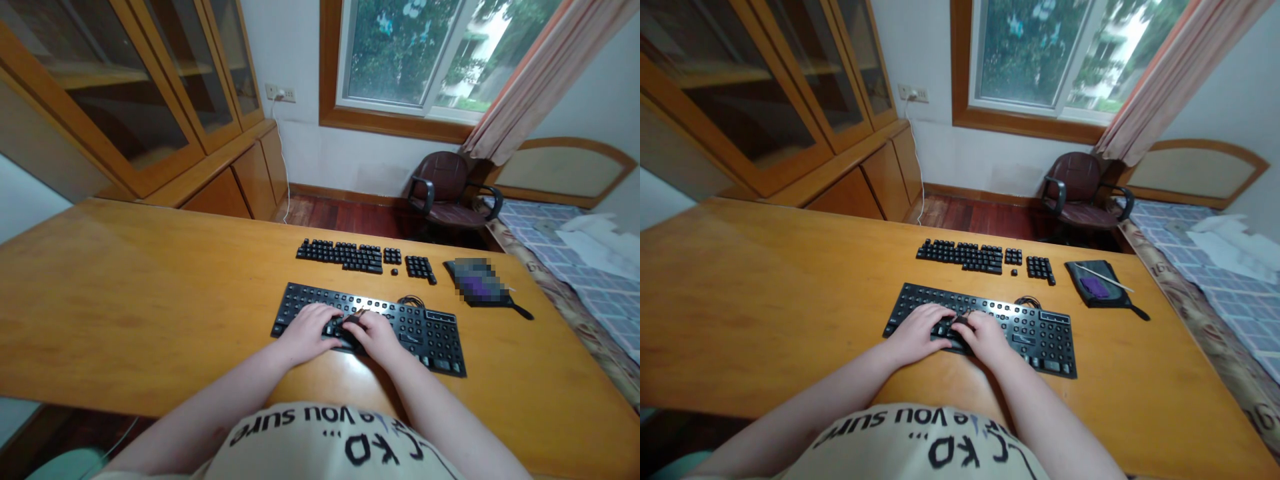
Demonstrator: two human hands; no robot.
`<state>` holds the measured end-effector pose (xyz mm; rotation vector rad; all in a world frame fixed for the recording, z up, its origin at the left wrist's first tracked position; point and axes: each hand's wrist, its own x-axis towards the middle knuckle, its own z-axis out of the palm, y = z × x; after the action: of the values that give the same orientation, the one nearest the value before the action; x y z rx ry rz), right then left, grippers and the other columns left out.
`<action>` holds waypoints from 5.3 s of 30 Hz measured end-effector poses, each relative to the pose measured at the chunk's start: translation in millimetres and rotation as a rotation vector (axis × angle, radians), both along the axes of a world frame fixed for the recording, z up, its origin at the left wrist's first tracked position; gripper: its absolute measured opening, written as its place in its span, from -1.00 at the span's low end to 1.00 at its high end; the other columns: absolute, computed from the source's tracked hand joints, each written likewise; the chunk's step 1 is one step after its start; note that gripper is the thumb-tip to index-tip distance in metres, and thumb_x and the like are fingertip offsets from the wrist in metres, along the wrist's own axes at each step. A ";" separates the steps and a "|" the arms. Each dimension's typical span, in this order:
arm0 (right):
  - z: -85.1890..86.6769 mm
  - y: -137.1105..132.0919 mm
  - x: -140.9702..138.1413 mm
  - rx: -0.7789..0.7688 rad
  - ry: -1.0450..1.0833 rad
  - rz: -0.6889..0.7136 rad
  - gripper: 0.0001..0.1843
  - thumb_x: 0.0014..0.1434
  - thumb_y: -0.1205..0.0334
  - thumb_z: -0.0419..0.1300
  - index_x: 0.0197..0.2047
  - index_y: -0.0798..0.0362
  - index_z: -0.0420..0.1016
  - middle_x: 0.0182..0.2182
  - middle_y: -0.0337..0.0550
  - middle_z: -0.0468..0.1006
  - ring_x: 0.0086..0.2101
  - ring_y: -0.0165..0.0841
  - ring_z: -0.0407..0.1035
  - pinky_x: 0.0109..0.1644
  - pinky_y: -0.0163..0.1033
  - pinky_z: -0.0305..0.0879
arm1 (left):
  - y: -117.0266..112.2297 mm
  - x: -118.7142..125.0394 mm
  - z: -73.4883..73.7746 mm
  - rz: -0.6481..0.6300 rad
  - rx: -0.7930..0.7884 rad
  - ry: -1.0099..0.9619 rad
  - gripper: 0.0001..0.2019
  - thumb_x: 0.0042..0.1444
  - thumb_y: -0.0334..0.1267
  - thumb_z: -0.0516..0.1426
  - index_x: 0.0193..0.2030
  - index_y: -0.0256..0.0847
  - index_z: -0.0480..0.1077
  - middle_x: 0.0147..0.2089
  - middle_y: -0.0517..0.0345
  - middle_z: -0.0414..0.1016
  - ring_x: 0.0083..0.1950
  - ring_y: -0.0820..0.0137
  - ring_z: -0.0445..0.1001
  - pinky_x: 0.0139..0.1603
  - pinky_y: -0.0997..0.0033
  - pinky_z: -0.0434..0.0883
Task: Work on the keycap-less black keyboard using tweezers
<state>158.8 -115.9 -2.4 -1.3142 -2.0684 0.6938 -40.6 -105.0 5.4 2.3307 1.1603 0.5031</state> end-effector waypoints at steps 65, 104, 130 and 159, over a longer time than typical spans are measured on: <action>0.6 2.6 4.5 -0.045 0.568 -0.179 -0.83 0.10 0.23 0.14 -0.37 0.03 0.57 -0.40 -0.12 0.61 -0.34 -0.28 0.49 -0.18 -0.15 0.43 | 3.6 32.4 9.1 0.206 -0.151 -0.291 -0.76 0.06 -0.29 0.13 -0.11 -0.18 0.46 -0.16 0.09 0.53 -0.13 0.33 0.47 -0.04 0.31 0.40; 3.0 -3.6 10.6 0.231 0.399 0.068 -0.84 0.17 0.23 0.12 -0.25 -0.07 0.53 -0.37 -0.17 0.60 -0.30 -0.31 0.47 -0.18 -0.15 0.39 | 30.9 26.4 12.0 0.174 -1.020 -0.566 -0.80 -0.10 -0.15 0.22 -0.40 -0.25 0.52 -0.48 0.18 0.53 -0.42 0.43 0.49 -0.24 0.42 0.44; 2.8 -4.3 11.6 0.279 0.413 -0.060 -0.87 0.16 0.27 0.14 -0.26 -0.03 0.52 -0.41 -0.17 0.58 -0.36 -0.32 0.44 -0.24 -0.17 0.36 | 132.8 25.0 -5.0 0.162 -0.138 0.170 -0.74 -0.11 -0.40 0.19 -0.21 -0.17 0.48 -0.26 0.17 0.55 -0.21 0.38 0.49 -0.18 0.50 0.38; 3.0 -7.7 9.5 0.215 0.399 -0.125 -0.87 0.14 0.29 0.15 -0.28 -0.02 0.53 -0.41 -0.16 0.59 -0.35 -0.33 0.47 -0.24 -0.22 0.39 | 138.7 28.3 -17.5 0.225 0.076 0.209 -0.84 0.08 -0.34 0.08 -0.23 -0.15 0.46 -0.18 0.10 0.44 -0.13 0.34 0.42 -0.09 0.43 0.33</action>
<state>168.3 -123.6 0.7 -1.0736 -1.6740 0.6025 -12.3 33.7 -12.1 2.3746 1.5380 0.3929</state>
